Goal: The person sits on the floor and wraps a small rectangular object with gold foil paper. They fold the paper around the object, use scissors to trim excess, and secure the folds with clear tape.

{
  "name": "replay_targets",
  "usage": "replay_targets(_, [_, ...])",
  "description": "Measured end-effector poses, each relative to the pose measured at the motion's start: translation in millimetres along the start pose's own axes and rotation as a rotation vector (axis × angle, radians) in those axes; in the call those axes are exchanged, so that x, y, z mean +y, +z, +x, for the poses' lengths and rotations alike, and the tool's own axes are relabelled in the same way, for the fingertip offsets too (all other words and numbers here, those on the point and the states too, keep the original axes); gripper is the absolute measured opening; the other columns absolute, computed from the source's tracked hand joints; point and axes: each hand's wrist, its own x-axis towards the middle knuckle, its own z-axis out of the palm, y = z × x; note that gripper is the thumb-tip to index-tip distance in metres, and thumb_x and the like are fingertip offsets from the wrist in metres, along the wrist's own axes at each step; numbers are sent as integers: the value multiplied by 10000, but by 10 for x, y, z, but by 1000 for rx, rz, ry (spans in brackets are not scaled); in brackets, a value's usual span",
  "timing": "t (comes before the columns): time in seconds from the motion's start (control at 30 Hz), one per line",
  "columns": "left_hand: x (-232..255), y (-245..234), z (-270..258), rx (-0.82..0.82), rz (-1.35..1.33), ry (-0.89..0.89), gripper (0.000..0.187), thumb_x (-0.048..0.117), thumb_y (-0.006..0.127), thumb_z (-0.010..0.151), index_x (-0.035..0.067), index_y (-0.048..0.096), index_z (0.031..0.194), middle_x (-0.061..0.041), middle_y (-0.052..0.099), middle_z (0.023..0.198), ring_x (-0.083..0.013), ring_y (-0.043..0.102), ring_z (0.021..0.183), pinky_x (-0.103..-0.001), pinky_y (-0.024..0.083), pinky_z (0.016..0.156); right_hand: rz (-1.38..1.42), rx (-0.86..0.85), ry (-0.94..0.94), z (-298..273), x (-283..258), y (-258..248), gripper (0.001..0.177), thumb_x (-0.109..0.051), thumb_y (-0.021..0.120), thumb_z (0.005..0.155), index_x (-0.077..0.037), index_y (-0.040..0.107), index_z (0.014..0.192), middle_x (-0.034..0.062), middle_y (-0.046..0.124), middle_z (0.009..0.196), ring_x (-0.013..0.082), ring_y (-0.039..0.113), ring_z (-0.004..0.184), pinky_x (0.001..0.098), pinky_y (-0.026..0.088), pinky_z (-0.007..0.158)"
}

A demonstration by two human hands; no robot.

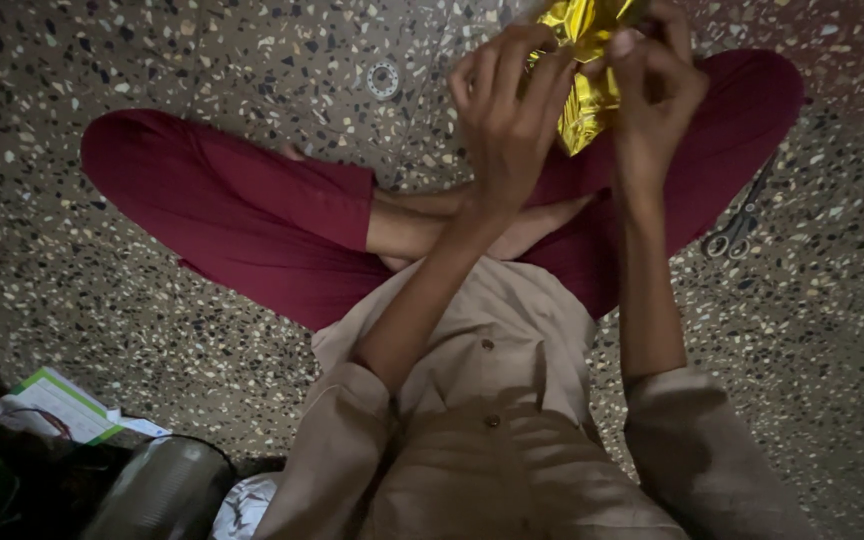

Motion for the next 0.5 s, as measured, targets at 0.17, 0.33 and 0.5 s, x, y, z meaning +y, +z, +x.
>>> replay_targets(0.17, [-22, 125, -28, 49, 13, -12, 255, 161, 820, 929, 108, 714, 1155, -16, 662, 1200, -167, 602, 1131, -401, 410, 1032, 166, 9, 70, -61, 52, -89, 137, -90, 734, 1130, 8, 653, 1077, 43, 601, 1095, 141, 572, 938, 299, 455, 824])
replay_targets(0.33, [-69, 193, -63, 64, 3, -13, 257, 157, 812, 935, 109, 712, 1167, -5, 661, 1198, -159, 614, 1143, -388, 410, 1031, 184, -114, 108, -35, -63, -94, 757, 61, 758, 1002, -68, 309, 1598, 129, 569, 1439, 235, 563, 1344, 363, 490, 1169])
replay_targets(0.5, [-64, 231, -44, 71, 49, -6, 247, 154, 802, 928, 110, 714, 1155, -19, 663, 1191, -168, 607, 1109, -394, 398, 1006, 92, -123, 133, 82, -160, -10, 872, 92, 740, 994, -97, 190, 1644, 154, 598, 1430, 245, 604, 1339, 357, 538, 1141])
